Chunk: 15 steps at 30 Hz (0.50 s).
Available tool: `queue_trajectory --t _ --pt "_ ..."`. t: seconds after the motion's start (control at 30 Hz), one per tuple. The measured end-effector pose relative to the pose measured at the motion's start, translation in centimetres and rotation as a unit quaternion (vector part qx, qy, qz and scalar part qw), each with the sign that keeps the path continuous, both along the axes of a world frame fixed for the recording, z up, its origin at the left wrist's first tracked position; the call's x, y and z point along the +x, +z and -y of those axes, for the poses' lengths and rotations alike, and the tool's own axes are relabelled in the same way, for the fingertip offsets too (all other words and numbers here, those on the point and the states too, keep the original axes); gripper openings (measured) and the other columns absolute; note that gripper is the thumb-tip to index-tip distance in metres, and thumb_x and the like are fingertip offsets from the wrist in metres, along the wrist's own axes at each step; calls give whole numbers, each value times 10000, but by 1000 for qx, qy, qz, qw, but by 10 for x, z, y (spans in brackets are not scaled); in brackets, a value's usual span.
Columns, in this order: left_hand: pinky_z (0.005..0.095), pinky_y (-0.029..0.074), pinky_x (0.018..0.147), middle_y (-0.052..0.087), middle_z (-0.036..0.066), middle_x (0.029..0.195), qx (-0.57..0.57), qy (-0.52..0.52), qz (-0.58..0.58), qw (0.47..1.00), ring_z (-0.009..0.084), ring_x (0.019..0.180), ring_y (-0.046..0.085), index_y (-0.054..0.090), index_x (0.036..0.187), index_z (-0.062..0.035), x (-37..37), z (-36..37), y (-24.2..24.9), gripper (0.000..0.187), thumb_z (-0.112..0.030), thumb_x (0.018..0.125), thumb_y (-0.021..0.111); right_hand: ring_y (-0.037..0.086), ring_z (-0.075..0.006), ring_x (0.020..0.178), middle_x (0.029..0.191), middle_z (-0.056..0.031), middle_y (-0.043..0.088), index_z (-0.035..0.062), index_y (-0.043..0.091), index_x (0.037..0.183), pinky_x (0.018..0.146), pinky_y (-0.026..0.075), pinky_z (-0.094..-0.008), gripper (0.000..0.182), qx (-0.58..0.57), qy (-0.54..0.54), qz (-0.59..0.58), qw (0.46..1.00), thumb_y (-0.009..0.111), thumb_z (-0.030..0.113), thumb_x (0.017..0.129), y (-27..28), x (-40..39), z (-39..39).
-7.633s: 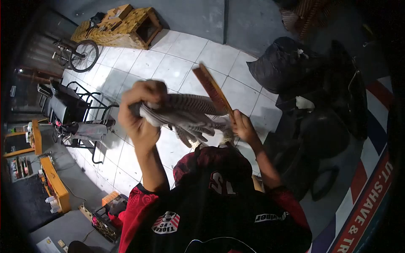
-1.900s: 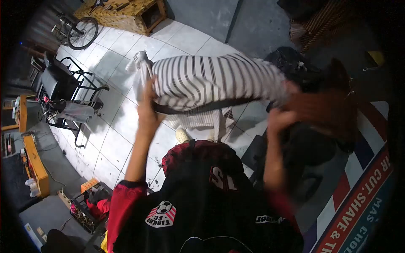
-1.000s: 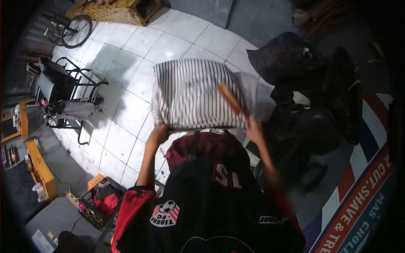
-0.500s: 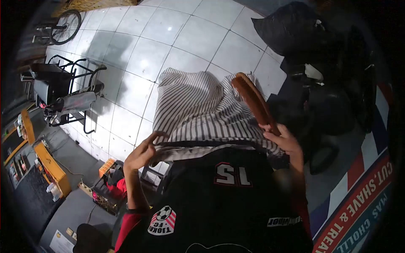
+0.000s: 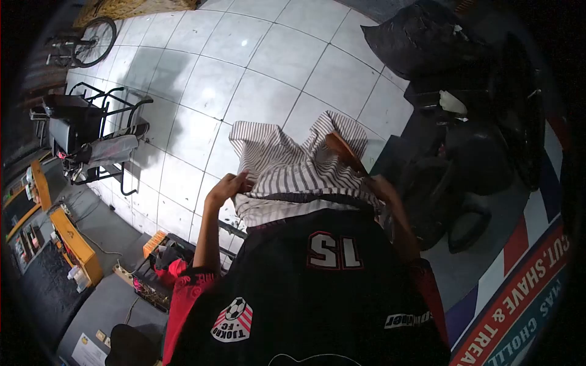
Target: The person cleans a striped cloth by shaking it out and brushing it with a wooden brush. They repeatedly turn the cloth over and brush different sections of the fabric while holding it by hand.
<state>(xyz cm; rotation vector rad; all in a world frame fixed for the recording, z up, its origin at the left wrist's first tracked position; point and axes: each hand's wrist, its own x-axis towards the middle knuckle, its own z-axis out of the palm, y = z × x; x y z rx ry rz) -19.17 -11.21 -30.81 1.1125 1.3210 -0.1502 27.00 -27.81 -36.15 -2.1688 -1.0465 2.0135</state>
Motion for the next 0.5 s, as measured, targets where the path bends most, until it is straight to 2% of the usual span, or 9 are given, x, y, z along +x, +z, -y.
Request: queue_trajectory --t 0.03,0.07,0.17,0.2,0.27,0.3,0.33,0.43,0.5 --pt "323 420 491 594 63 598 -38 -20 -20 999 148 582 553 651 885 20 7 -4 -7 555 -506 843 479 421 -112 548 615 -12 497 -37 560 835 496 371 -340 485 -8 33 34 999 505 445 836 -2 3 -6" --pt "339 485 600 648 122 816 -62 -180 -177 966 191 778 604 621 1043 -22 18 -12 -16 523 -485 839 488 439 -120 567 620 -18 509 -43 562 839 522 381 -337 486 15 34 23 999 513 440 830 -4 4 -12" --pt "344 497 742 583 173 1093 -24 -157 -39 987 215 984 562 529 1195 -77 1 4 -66 533 -464 829 511 490 -137 622 640 -33 544 -50 576 861 592 406 -326 465 68 8 12 998 538 411 814 -1 -10 -29" --pt "326 465 837 487 179 1233 -163 -89 -9 983 220 1086 508 438 1267 -51 9 -4 -45 558 -396 839 532 504 -138 639 650 -36 556 -43 584 874 611 409 -320 441 74 -18 22 997 546 392 812 -5 -15 -33" --pt "318 454 850 486 172 1235 -121 -59 87 987 213 1082 507 425 1268 -25 -13 8 -86 558 -359 839 551 526 -136 666 675 -40 575 -31 598 895 632 415 -313 420 106 -63 14 992 559 378 805 -19 -21 -34" --pt "314 448 857 485 169 1236 -102 -45 135 985 210 1080 507 419 1268 -11 -16 13 -90 559 -341 840 560 534 -133 676 690 -42 583 -25 603 903 636 418 -312 422 131 -83 -2 988 564 382 800 -23 -25 -35" --pt "291 450 841 560 154 1139 -66 24 134 989 190 998 553 489 1197 28 -16 22 -94 500 -318 844 565 541 -130 686 705 -44 591 -20 608 911 640 420 -312 424 155 -102 -18 982 569 387 796 -26 -26 -34" --pt "280 470 771 627 125 1006 -81 -48 63 994 169 896 590 586 1085 23 -12 15 -84 411 -309 842 564 534 -123 707 759 -45 593 -17 604 926 646 421 -322 392 111 -49 -34 992 584 352 794 -7 -14 -45" --pt "279 473 727 650 114 922 -57 -51 66 995 152 830 605 630 997 6 -14 12 -95 319 -259 831 569 526 -125 710 775 -44 589 -19 600 930 640 422 -324 373 81 -47 -13 996 581 331 803 -57 3 -37"
